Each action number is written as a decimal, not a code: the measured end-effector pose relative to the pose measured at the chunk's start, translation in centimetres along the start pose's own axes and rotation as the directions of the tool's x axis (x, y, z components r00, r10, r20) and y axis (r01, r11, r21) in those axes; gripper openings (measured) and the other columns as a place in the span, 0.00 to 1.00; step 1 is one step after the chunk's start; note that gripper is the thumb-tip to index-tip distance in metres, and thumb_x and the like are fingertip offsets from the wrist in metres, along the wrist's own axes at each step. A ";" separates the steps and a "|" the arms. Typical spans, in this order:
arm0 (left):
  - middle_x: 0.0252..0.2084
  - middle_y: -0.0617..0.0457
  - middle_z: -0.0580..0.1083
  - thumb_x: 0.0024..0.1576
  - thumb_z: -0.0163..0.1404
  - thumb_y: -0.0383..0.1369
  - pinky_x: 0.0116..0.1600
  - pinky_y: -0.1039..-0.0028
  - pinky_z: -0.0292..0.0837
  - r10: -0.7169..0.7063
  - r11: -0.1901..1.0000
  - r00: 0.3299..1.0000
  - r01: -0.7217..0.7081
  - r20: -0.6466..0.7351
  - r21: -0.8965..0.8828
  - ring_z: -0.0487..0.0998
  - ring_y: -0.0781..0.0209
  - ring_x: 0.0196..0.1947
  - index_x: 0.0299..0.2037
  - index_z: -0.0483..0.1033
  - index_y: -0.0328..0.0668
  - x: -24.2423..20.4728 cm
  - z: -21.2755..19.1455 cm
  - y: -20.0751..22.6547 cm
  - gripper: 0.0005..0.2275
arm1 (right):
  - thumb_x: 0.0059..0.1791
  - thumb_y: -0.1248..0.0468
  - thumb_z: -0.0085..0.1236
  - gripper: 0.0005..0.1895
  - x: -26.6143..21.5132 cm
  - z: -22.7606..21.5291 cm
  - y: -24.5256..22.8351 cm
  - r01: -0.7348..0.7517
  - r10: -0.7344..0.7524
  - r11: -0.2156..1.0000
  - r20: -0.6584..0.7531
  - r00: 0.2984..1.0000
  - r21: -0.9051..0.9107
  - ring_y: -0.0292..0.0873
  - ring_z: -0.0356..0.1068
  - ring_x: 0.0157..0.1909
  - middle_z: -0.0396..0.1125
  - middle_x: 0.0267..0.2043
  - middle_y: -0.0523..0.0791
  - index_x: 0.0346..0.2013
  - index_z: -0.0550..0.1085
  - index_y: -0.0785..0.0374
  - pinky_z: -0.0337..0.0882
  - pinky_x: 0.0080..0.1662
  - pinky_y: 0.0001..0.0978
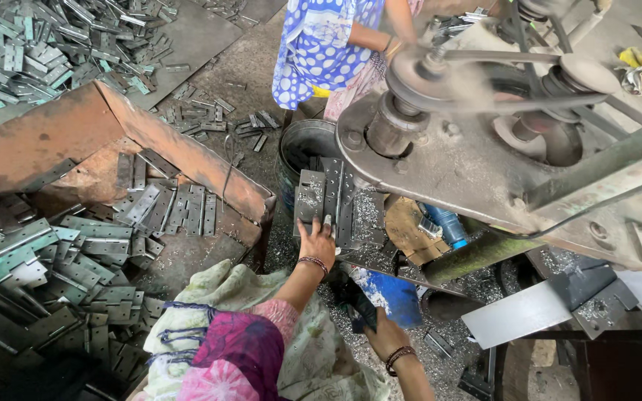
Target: The person repeatedly picks up small metal plates from a bin, places them into a press machine, and operates the lever to process them. After each cycle, the person removes the processed plate and returns it to the bin. The task is performed continuously with a coworker visible nearby.
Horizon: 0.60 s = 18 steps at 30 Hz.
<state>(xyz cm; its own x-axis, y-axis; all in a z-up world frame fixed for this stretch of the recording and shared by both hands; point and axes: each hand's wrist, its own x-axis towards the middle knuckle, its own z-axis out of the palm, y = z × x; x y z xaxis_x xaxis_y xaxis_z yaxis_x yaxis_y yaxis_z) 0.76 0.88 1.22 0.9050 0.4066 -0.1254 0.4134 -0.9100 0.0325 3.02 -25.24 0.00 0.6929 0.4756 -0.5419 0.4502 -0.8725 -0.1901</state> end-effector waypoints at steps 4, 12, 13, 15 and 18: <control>0.71 0.50 0.62 0.63 0.39 0.36 0.68 0.22 0.34 0.008 1.000 1.000 -0.008 0.016 -0.001 0.49 0.42 0.75 0.61 0.75 0.44 0.2 -0.5 0.3 0.19 | 0.52 0.49 0.52 0.27 1.4 1.9 1.8 -0.012 0.012 0.999 0.007 1.000 -0.043 0.60 0.76 0.47 0.74 0.44 0.57 0.57 0.58 0.60 0.74 0.49 0.53; 0.73 0.49 0.60 0.65 0.38 0.36 0.69 0.24 0.33 0.006 1.000 1.000 -0.005 0.031 -0.026 0.48 0.42 0.76 0.61 0.74 0.44 0.2 -1.2 0.2 0.18 | 0.52 0.56 0.51 0.39 4.7 10.5 2.9 -0.085 0.084 0.994 0.015 0.996 0.074 0.63 0.74 0.51 0.73 0.48 0.63 0.71 0.43 0.60 0.73 0.53 0.53; 0.73 0.48 0.59 0.64 0.39 0.37 0.68 0.23 0.34 0.009 1.000 1.000 -0.009 0.029 0.000 0.47 0.41 0.75 0.62 0.73 0.44 0.3 -1.6 0.0 0.19 | 0.53 0.55 0.50 0.40 5.3 10.7 2.7 -0.107 0.105 0.990 0.018 0.994 0.091 0.63 0.74 0.51 0.73 0.48 0.63 0.73 0.41 0.59 0.73 0.53 0.53; 0.73 0.47 0.56 0.62 0.39 0.37 0.65 0.22 0.34 0.030 0.997 0.999 -0.033 0.045 0.070 0.46 0.39 0.74 0.64 0.70 0.43 -0.5 -1.6 0.0 0.21 | 0.53 0.53 0.50 0.40 5.2 12.0 2.2 -0.092 0.091 0.987 0.013 0.996 0.130 0.62 0.75 0.50 0.74 0.47 0.62 0.72 0.42 0.59 0.74 0.53 0.52; 0.75 0.49 0.55 0.64 0.38 0.35 0.68 0.22 0.32 0.039 0.998 0.994 -0.044 0.098 0.048 0.42 0.39 0.77 0.62 0.73 0.45 -1.0 -2.0 0.2 0.18 | 0.52 0.52 0.53 0.38 4.0 10.3 3.3 -0.023 0.025 0.993 -0.020 0.999 0.116 0.63 0.75 0.49 0.73 0.46 0.62 0.69 0.47 0.62 0.75 0.51 0.52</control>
<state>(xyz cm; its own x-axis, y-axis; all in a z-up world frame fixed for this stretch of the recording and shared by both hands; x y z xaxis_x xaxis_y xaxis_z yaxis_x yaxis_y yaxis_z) 0.15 0.41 3.31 0.9059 0.3612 -0.2210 0.3683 -0.9297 -0.0096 1.49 -27.41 -11.22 0.7153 0.4555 -0.5300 0.3660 -0.8902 -0.2712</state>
